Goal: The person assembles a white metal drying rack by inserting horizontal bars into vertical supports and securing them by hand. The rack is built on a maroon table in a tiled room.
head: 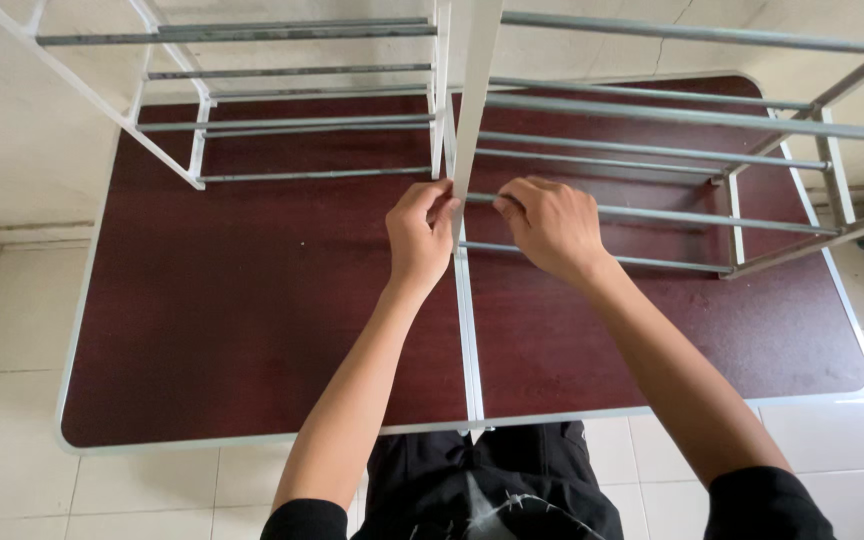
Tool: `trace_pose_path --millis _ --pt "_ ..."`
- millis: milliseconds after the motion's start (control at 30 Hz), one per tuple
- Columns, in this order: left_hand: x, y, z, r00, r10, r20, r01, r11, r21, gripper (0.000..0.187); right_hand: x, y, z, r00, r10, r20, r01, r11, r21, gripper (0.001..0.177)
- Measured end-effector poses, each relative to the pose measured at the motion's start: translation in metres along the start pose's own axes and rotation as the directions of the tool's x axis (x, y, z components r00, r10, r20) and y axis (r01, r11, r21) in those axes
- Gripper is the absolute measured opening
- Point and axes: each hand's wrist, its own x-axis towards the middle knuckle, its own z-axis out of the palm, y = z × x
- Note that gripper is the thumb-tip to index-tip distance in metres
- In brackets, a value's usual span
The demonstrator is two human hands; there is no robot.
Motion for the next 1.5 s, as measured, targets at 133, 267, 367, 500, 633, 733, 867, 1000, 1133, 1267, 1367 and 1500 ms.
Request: trace_pose_path --millis 133,267,367,500,633,733,867,1000,1133,1267,1367,1500 --pt "-0.017 -0.019 0.007 1.0 -0.005 -0.021 0.002 0.993 -0.12 0.033 -0.021 0.027 0.042 0.687 -0.548 -0.478 0.384 0.831 -0.401 0.017" --pt "-0.03 -0.044 0.01 0.995 -0.071 0.068 0.077 0.993 -0.086 0.031 -0.039 0.041 0.081 0.69 -0.584 -0.427 0.461 0.81 -0.364 0.014" --pt "-0.038 -0.06 0.016 0.99 -0.096 0.099 0.102 0.993 -0.061 0.03 -0.033 0.043 0.105 0.801 -0.447 -0.399 0.419 0.894 -0.16 0.018" --pt "-0.047 -0.074 0.023 0.997 -0.056 0.045 0.056 0.998 0.008 0.024 -0.016 0.047 0.126 0.898 -0.308 -0.316 0.314 0.949 -0.031 0.02" --pt "-0.055 -0.081 0.027 0.996 -0.086 -0.014 0.086 0.996 0.009 0.014 -0.005 0.052 0.142 0.906 -0.288 -0.31 0.296 0.955 -0.024 0.013" --pt "-0.057 -0.084 0.028 0.994 -0.099 -0.038 0.1 0.995 0.019 0.009 -0.004 0.054 0.149 0.882 -0.315 -0.349 0.319 0.946 -0.048 0.01" --pt "-0.058 -0.086 0.03 0.997 -0.046 -0.065 0.048 0.998 0.033 0.008 -0.002 0.053 0.154 0.884 -0.311 -0.349 0.282 0.95 -0.134 0.005" --pt "-0.056 -0.086 0.03 0.997 -0.057 -0.047 0.059 0.997 0.042 0.008 0.004 0.05 0.153 0.865 -0.315 -0.391 0.278 0.949 -0.149 0.004" --pt "-0.054 -0.086 0.029 0.997 -0.072 -0.036 0.074 0.995 0.06 0.007 0.009 0.048 0.149 0.881 -0.311 -0.356 0.288 0.95 -0.118 0.003" --pt "-0.055 -0.087 0.03 0.998 -0.057 -0.033 0.059 0.996 0.065 0.005 0.011 0.052 0.141 0.937 -0.26 -0.234 0.256 0.965 -0.049 0.006" --pt "-0.051 -0.086 0.029 0.998 -0.05 -0.038 0.052 0.997 0.048 0.005 0.02 0.054 0.137 0.961 -0.227 -0.159 0.227 0.974 -0.022 0.008" --pt "-0.052 -0.088 0.028 0.999 -0.035 -0.028 0.037 0.998 0.043 0.005 0.028 0.06 0.138 0.989 -0.139 -0.041 0.14 0.99 0.003 0.015"
